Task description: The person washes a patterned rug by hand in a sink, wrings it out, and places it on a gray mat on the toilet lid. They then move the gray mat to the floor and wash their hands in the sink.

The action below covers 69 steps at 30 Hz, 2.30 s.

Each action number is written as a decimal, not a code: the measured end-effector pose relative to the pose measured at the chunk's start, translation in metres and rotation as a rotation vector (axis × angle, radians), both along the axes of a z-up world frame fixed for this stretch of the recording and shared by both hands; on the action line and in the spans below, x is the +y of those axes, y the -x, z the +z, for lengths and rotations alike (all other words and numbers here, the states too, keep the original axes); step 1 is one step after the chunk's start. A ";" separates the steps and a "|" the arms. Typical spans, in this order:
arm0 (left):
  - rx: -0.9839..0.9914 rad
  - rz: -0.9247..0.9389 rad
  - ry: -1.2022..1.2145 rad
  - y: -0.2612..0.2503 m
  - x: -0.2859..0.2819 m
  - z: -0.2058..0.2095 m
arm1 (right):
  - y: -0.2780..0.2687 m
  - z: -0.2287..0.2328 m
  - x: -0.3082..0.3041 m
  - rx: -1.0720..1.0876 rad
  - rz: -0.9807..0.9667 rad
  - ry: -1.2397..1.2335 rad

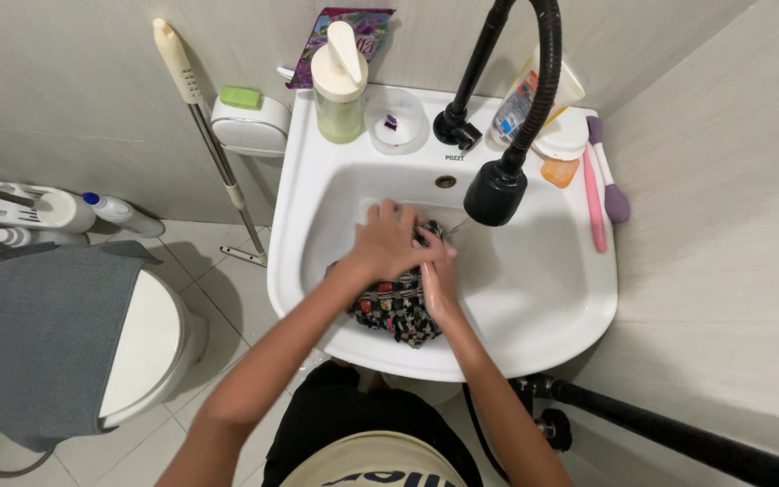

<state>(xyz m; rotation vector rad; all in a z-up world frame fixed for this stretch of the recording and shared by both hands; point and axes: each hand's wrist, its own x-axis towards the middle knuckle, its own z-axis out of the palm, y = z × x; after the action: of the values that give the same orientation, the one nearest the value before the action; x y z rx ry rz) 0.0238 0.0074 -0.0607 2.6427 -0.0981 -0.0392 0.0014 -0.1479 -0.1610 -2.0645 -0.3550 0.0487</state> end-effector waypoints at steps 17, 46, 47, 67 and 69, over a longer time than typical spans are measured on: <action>0.241 0.028 0.137 -0.056 -0.005 -0.072 | -0.041 -0.014 0.022 0.364 -0.518 0.300; -0.603 -0.025 -0.063 -0.014 -0.100 -0.053 | -0.089 -0.034 -0.017 0.463 0.568 -1.750; -0.526 -0.232 0.179 0.010 -0.101 -0.040 | -0.091 -0.015 -0.013 0.464 0.574 -1.749; 0.625 0.166 0.119 0.045 0.049 -0.019 | -0.003 0.039 -0.029 0.547 -0.186 -0.191; 0.415 0.164 0.032 0.048 0.046 -0.031 | -0.002 0.031 -0.012 0.521 -0.176 -0.102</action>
<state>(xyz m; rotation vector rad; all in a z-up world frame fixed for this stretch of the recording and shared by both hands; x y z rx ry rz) -0.0244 0.0535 -0.0913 2.5431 0.2538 -0.5215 0.0033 -0.1596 -0.1297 -1.8900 0.1424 0.4421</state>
